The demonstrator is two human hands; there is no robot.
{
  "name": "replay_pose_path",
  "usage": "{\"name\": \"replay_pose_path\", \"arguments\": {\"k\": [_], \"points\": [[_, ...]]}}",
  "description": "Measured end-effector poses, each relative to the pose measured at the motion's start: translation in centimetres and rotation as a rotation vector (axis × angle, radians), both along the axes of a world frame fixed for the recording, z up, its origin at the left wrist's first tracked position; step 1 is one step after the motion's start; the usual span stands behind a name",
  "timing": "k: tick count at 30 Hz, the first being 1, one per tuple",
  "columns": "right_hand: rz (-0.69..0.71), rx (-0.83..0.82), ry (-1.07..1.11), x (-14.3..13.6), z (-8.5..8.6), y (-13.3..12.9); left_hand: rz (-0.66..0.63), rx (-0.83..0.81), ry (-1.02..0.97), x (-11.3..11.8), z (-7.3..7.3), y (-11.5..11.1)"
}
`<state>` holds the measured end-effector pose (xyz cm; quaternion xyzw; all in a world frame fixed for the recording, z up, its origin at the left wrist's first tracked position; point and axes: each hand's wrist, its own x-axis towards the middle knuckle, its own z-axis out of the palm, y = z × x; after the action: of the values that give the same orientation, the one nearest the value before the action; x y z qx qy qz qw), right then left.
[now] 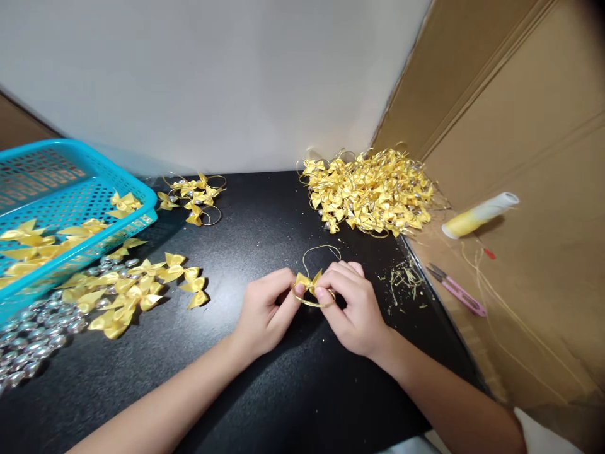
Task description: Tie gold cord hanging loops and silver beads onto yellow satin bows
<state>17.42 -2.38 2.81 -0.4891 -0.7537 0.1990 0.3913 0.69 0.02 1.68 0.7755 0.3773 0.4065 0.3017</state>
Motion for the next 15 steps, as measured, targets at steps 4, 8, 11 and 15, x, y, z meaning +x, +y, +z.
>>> {"name": "replay_pose_path", "arguments": {"k": [4,8,11,15], "points": [[0.003,-0.028,0.141,0.05,0.18,0.11,0.026,-0.015,-0.010,0.06,0.24,-0.05],[0.014,-0.050,0.162,0.11,0.14,0.22,0.030,-0.015,-0.030,0.15,0.24,-0.09],[0.027,-0.049,0.087,0.16,-0.10,0.22,0.018,-0.014,-0.042,0.21,0.12,-0.19],[0.008,-0.014,0.016,0.22,-0.48,0.21,0.024,-0.027,-0.042,0.15,-0.08,-0.37]]}}
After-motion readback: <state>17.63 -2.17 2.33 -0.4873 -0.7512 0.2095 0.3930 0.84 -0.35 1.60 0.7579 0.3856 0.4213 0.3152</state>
